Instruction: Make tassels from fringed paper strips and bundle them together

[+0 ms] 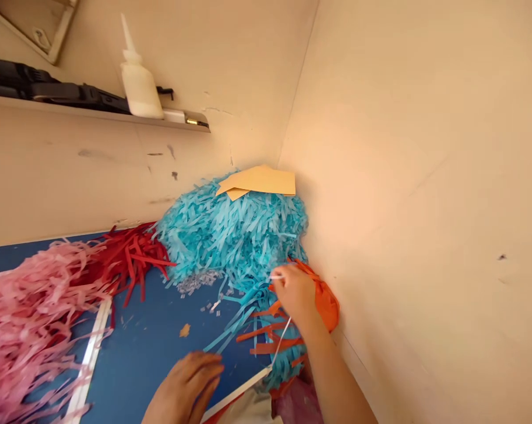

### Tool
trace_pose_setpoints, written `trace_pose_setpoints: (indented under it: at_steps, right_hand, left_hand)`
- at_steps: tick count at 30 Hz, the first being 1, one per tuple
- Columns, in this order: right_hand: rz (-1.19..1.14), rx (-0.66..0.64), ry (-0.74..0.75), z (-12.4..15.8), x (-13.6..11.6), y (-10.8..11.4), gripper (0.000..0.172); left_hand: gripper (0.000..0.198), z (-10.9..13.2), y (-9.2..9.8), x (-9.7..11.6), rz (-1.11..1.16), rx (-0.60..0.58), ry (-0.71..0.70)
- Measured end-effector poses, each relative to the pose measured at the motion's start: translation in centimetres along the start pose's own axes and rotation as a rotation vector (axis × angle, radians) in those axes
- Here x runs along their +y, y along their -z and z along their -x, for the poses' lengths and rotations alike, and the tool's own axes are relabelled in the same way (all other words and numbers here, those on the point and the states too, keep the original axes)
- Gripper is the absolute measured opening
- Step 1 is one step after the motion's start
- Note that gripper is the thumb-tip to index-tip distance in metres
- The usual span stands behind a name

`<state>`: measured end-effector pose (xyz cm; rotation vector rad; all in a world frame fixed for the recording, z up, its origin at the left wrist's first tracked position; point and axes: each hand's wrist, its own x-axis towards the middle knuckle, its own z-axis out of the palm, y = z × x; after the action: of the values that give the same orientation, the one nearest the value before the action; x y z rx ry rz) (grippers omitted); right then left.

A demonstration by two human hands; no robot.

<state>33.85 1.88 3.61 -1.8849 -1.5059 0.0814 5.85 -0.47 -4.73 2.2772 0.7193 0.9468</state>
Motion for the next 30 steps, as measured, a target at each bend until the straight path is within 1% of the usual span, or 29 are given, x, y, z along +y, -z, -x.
trace_pose_setpoints:
  at_steps: [2,3,4,5,6,7,8,9,10,11,12,13,14,15,16,17,19,20,22,24,28,30]
  right_hand:
    - [0.078,-0.05,0.219,2.5,-2.7,-1.1,0.023]
    - [0.113,-0.053,0.339,3.4,-3.8,-1.7,0.028]
    - [0.135,-0.041,0.44,4.1,-4.6,-2.4,0.032]
    - [0.134,-0.021,0.5,4.5,-5.2,-3.0,0.036]
    - [0.1,-0.005,0.502,4.8,-5.4,-3.4,0.036]
    - [0.035,0.003,0.46,5.0,-5.4,-3.7,0.035]
    - [-0.06,0.003,0.38,5.2,-5.3,-3.8,0.031]
    - [-0.189,0.005,0.266,5.4,-5.0,-3.9,0.028]
    - [-0.354,0.008,0.128,5.8,-4.8,-3.9,0.027]
    - [-0.541,0.001,-0.019,6.3,-4.6,-4.0,0.031]
    - [-0.726,-0.013,-0.161,6.9,-4.5,-4.3,0.036]
    - [-0.877,-0.038,-0.277,7.7,-4.7,-4.7,0.038]
    - [-0.979,-0.076,-0.355,8.6,-5.0,-5.3,0.038]
    - [-1.03,-0.128,-0.388,9.5,-5.5,-6.0,0.035]
    - [-1.04,-0.184,-0.387,10.3,-6.2,-6.8,0.031]
    - [-1.03,-0.223,-0.369,11.1,-6.9,-7.5,0.026]
    - [-1.013,-0.282,-0.318,12.2,-8.4,-8.8,0.022]
    - [-1.012,-0.3,-0.299,12.6,-9.0,-9.2,0.021]
    - [-0.986,-0.32,-0.271,12.9,-9.9,-9.6,0.021]
    - [-0.937,-0.346,-0.251,12.9,-10.3,-9.7,0.022]
    - [-0.863,-0.374,-0.2,12.8,-10.4,-9.5,0.024]
    - [-0.833,-0.362,-0.168,13.0,-10.4,-9.6,0.022]
  left_hand:
    - [0.03,-3.2,0.7,0.9,-0.202,0.216,-0.147]
    - [0.031,-4.8,1.0,1.1,-0.256,0.294,-0.192]
    - [0.03,-6.4,1.2,1.2,-0.291,0.345,-0.23]
    - [0.028,-7.7,1.4,1.0,-0.29,0.345,-0.257]
    - [0.025,-8.8,1.7,0.7,-0.274,0.338,-0.274]
    - [0.023,-9.5,2.1,0.3,-0.248,0.325,-0.277]
    - [0.02,-9.8,2.7,0.0,-0.214,0.322,-0.262]
    - [0.018,-9.7,3.4,-0.2,-0.173,0.339,-0.22]
    - [0.017,-9.2,4.2,-0.3,-0.118,0.37,-0.14]
    - [0.016,-8.5,5.1,-0.1,-0.038,0.389,-0.035]
    - [0.015,-7.6,5.9,0.2,0.069,0.381,0.088]
    - [0.016,-6.5,6.5,0.7,0.2,0.337,0.22]
    - [0.019,-5.4,6.9,1.3,0.346,0.264,0.35]
    - [0.022,-4.4,7.0,1.8,0.493,0.196,0.479]
    - [0.025,-3.5,6.9,2.3,0.635,0.149,0.597]
    - [0.027,-2.7,6.5,2.7,0.758,0.144,0.701]
    - [0.031,-1.4,5.6,2.9,0.92,0.22,0.849]
    - [0.032,-0.9,5.2,2.9,0.959,0.252,0.88]
    - [0.035,0.0,4.7,2.7,0.968,0.283,0.897]
    - [0.036,0.6,4.7,2.4,0.954,0.283,0.908]
    - [0.031,1.3,5.0,2.1,0.914,0.296,0.889]
    - [0.027,1.6,4.9,2.0,0.852,0.303,0.865]
